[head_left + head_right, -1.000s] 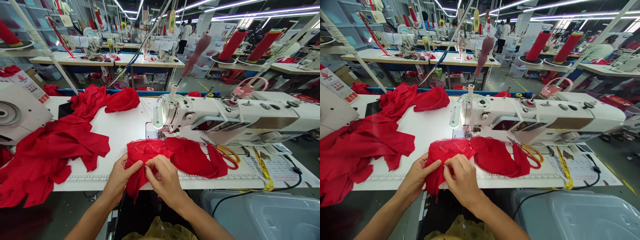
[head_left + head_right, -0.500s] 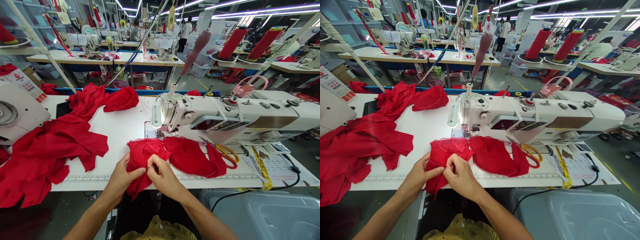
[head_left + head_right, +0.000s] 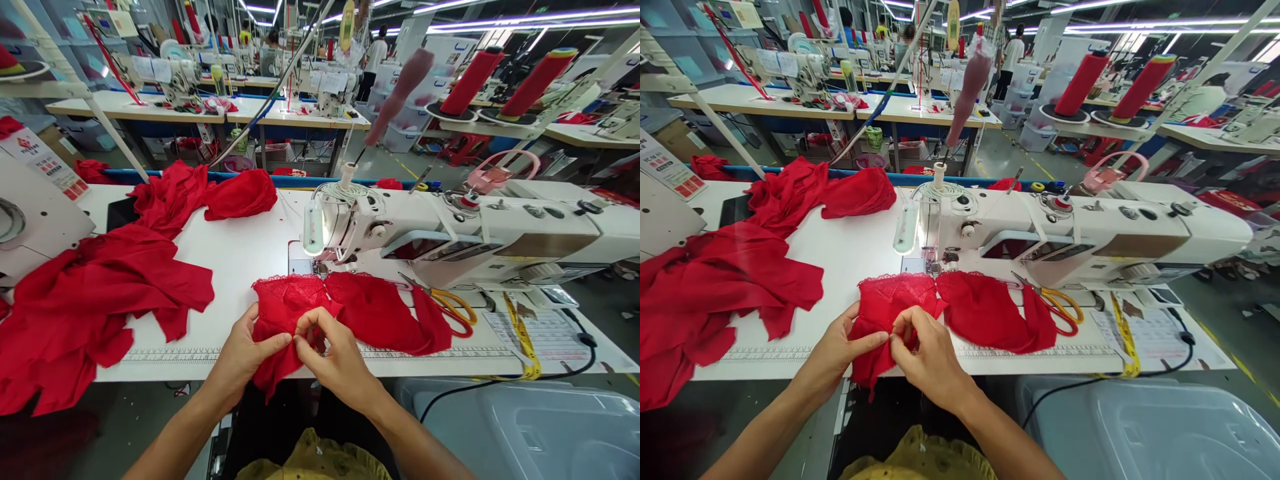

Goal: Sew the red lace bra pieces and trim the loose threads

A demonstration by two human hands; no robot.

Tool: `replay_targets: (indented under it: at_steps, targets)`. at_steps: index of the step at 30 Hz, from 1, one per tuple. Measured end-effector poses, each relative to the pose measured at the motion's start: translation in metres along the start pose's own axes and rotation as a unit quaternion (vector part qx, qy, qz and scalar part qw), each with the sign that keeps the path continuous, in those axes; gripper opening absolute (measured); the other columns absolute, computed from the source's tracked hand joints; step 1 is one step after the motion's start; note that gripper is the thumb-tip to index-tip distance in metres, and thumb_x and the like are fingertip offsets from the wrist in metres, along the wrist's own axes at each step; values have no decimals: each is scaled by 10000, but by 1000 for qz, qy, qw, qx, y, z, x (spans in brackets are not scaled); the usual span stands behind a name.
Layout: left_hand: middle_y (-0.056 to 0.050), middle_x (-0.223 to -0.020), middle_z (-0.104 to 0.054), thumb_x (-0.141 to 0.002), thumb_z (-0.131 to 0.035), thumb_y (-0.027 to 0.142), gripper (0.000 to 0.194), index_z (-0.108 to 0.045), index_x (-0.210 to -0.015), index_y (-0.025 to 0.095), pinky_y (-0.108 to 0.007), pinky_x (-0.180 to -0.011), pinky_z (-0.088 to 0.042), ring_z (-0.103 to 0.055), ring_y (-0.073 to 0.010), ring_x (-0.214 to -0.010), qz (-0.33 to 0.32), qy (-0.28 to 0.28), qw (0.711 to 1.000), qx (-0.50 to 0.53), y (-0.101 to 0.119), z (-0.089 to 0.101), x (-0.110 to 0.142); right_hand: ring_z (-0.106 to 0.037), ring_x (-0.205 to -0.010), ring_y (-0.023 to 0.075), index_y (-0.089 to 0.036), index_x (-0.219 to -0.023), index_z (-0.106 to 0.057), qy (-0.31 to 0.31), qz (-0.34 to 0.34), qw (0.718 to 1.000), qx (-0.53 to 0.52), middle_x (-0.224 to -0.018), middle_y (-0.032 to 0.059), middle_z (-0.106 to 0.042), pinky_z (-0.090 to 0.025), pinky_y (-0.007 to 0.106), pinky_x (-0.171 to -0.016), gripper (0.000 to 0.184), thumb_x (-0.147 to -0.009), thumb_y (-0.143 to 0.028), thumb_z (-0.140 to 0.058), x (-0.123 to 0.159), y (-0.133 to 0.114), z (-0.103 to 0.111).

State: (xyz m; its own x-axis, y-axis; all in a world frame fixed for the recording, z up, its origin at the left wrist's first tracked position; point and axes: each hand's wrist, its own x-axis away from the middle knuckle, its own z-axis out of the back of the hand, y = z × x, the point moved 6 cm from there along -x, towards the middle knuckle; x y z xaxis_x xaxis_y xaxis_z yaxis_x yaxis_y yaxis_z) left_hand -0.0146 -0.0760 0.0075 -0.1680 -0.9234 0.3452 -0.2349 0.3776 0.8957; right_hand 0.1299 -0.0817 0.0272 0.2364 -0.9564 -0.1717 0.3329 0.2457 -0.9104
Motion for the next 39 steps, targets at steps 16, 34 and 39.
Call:
replay_targets:
  at_steps: [16, 34, 39]
  targets:
    - [-106, -1200, -715, -613, -880, 329, 707, -593, -1246, 206, -367, -869, -581, -704, -303, -1044, -9, 18, 998, -66, -2, -1, -5, -439, -610, 99, -235, -835, -434, -11, -24, 998, -62, -740, -57, -486, -354, 212, -544, 126, -782, -122, -454, -6, 13, 0]
    - [-104, -1146, -736, -626, -896, 326, 716, -555, -1238, 175, -289, -837, -573, -717, -263, -1022, 66, -15, 997, -33, 12, -7, -10, -547, -1269, 135, -268, -1193, -633, 44, 457, 739, 493, -1279, -66, -647, -445, 431, -1033, 309, -1047, -156, -385, -112, -149, 139]
    - [-108, -1193, -720, -656, -881, 335, 749, -512, -1291, 187, -305, -860, -567, -702, -269, -1068, 76, -32, 996, -17, 7, -3, -13, -624, -1046, 71, -122, -915, -651, 18, 448, 696, 561, -980, -75, -688, -479, 388, -966, 414, -1043, -125, -258, -149, -172, 151]
